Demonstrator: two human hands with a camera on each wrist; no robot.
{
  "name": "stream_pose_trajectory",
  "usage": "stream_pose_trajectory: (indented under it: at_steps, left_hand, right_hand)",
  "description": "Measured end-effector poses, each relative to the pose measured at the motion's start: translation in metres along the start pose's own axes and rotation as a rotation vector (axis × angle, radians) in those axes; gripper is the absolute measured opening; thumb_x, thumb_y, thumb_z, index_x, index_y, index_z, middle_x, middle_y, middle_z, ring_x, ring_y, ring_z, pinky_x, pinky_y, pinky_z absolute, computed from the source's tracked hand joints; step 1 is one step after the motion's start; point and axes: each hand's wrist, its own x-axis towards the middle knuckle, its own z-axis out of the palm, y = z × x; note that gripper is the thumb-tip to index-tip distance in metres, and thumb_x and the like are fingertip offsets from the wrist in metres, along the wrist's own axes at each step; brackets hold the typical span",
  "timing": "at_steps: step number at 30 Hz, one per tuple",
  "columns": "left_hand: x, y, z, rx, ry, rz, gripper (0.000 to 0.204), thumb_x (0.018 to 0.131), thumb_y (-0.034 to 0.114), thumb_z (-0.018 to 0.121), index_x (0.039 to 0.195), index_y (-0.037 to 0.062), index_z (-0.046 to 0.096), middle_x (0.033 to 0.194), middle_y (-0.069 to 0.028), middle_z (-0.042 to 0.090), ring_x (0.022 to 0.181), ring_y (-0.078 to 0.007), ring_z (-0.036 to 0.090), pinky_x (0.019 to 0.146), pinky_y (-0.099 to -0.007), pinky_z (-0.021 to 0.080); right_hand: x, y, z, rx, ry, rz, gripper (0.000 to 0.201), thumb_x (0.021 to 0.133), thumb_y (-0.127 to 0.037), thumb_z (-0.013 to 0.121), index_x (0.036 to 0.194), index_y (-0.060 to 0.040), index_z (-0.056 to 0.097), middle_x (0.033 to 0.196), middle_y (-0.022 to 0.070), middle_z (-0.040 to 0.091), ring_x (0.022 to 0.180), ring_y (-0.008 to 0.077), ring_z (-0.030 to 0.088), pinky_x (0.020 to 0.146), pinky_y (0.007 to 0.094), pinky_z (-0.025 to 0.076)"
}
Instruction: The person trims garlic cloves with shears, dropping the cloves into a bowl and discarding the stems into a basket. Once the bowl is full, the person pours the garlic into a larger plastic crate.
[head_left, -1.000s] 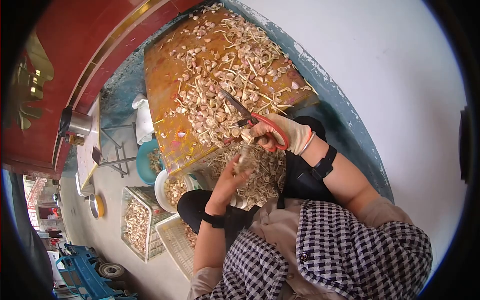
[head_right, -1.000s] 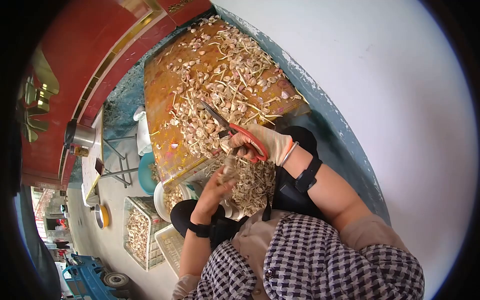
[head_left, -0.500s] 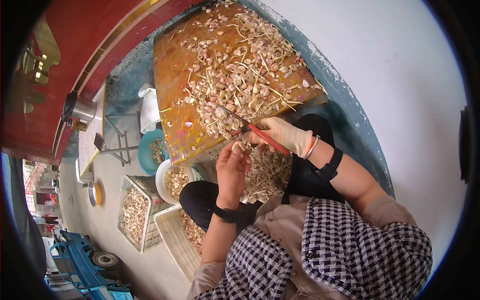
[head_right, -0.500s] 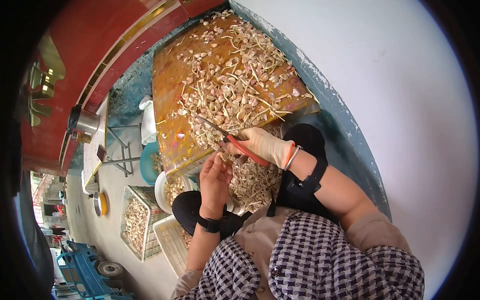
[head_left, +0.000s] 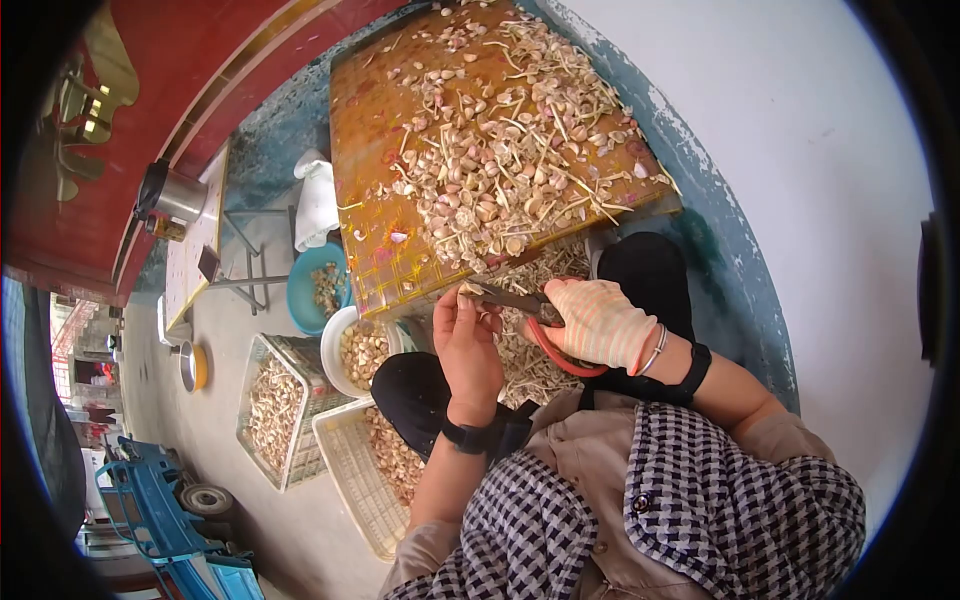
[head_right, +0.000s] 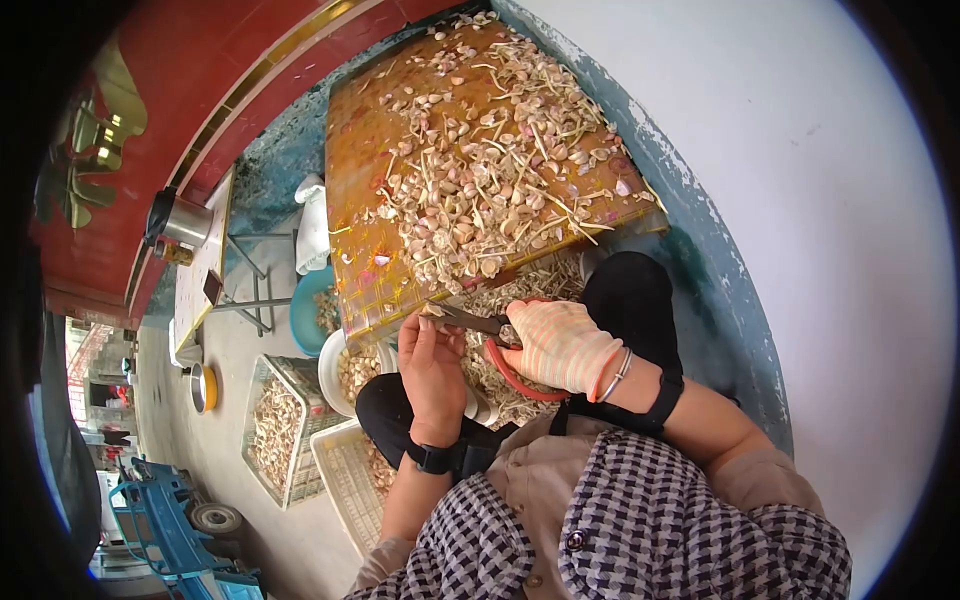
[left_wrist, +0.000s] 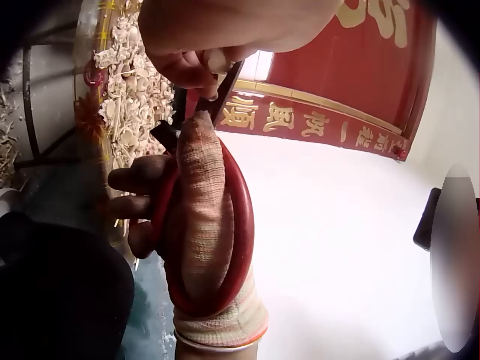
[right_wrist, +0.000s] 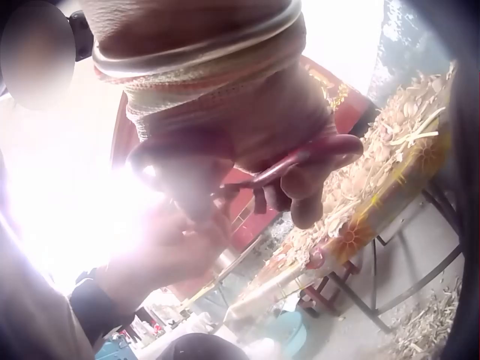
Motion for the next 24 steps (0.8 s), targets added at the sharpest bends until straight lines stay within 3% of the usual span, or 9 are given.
stream_pose_trajectory:
  at_steps: [5,7,10,13,15,19,21,22,24]
  left_hand:
    - [0.004,-0.002,-0.005,0.005,-0.037,0.005,0.014,0.099,0.015,0.052,0.109,0.0054,0.055,0.09,0.0002,0.059,0.076,-0.0101,0.052,0.066,-0.0234,0.04]
    - [0.006,-0.003,-0.006,0.028,0.008,-0.014,0.014,0.099,0.015,0.053,0.109,0.0059,0.055,0.09,0.0002,0.059,0.073,-0.009,0.049,0.061,-0.0214,0.038]
    - [0.012,-0.002,-0.015,-0.014,-0.047,-0.048,0.019,0.098,0.015,0.054,0.113,0.0034,0.056,0.09,-0.0041,0.061,0.069,-0.0083,0.05,0.056,-0.0202,0.036]
    - [0.022,-0.002,-0.028,-0.118,-0.098,-0.174,0.02,0.097,0.013,0.055,0.114,0.0021,0.055,0.091,-0.0058,0.061,0.069,-0.0097,0.05,0.056,-0.0208,0.037]
    - [0.028,-0.005,-0.037,-0.196,-0.157,-0.225,0.021,0.096,0.013,0.055,0.114,0.0011,0.055,0.092,-0.0079,0.061,0.07,-0.0108,0.051,0.056,-0.0212,0.038]
    - [0.036,-0.009,-0.044,-0.111,-0.1,-0.218,0.021,0.096,0.012,0.055,0.114,0.0018,0.054,0.097,-0.0107,0.06,0.07,-0.0114,0.05,0.054,-0.0206,0.038]
    - [0.039,-0.01,-0.052,-0.165,-0.115,-0.295,0.019,0.096,0.011,0.054,0.114,0.0047,0.053,0.095,-0.0097,0.059,0.067,-0.0106,0.047,0.051,-0.0191,0.036]
    - [0.04,-0.01,-0.053,-0.174,-0.11,-0.298,0.019,0.097,0.011,0.052,0.115,0.0072,0.051,0.092,-0.0093,0.058,0.063,-0.0099,0.043,0.049,-0.0179,0.034]
    - [0.045,-0.016,-0.067,-0.288,-0.145,-0.334,0.019,0.097,0.012,0.051,0.115,0.0078,0.051,0.091,-0.0094,0.057,0.062,-0.0097,0.042,0.047,-0.0181,0.033]
  right_hand:
    - [0.004,0.007,0.013,0.13,-0.059,0.032,0.049,0.087,-0.048,0.06,0.088,0.0005,0.06,0.08,0.0206,0.066,0.082,0.0394,0.065,0.075,0.0459,0.051]
    - [0.006,0.014,0.019,0.144,-0.029,0.01,0.049,0.087,-0.048,0.063,0.089,0.0012,0.061,0.071,0.0191,0.063,0.07,0.0334,0.065,0.068,0.0424,0.051]
    - [0.008,0.019,0.008,0.985,-0.444,0.182,0.047,0.088,-0.05,0.065,0.083,-0.0027,0.062,0.062,0.0042,0.056,0.053,0.0112,0.053,0.049,0.0283,0.044]
    - [0.013,0.017,0.005,1.026,-0.414,0.293,0.048,0.088,-0.052,0.063,0.081,-0.0043,0.061,0.063,0.0009,0.055,0.052,0.011,0.053,0.047,0.0269,0.042]
    - [0.02,0.02,0.01,1.106,-0.195,0.383,0.042,0.087,-0.045,0.065,0.087,-0.0033,0.062,0.061,0.0006,0.055,0.048,0.0084,0.051,0.045,0.0224,0.04]
    - [0.046,0.063,0.015,0.889,-0.118,0.3,0.045,0.085,-0.043,0.07,0.097,0.0001,0.064,0.067,0.0014,0.06,0.059,0.0083,0.056,0.05,0.0222,0.045]
    - [0.063,0.081,0.026,0.623,0.093,0.11,0.042,0.081,-0.043,0.073,0.085,-0.0016,0.066,0.066,0.0123,0.062,0.061,0.0209,0.063,0.06,0.0336,0.048]
    - [0.068,0.067,0.006,0.523,0.121,0.122,0.037,0.081,-0.039,0.072,0.085,-0.0022,0.067,0.072,0.019,0.063,0.07,0.0311,0.065,0.068,0.0386,0.049]
    - [0.093,0.061,0.0,0.399,0.176,0.089,0.036,0.082,-0.038,0.07,0.086,-0.0028,0.067,0.074,0.0197,0.064,0.073,0.0334,0.065,0.069,0.0401,0.05]
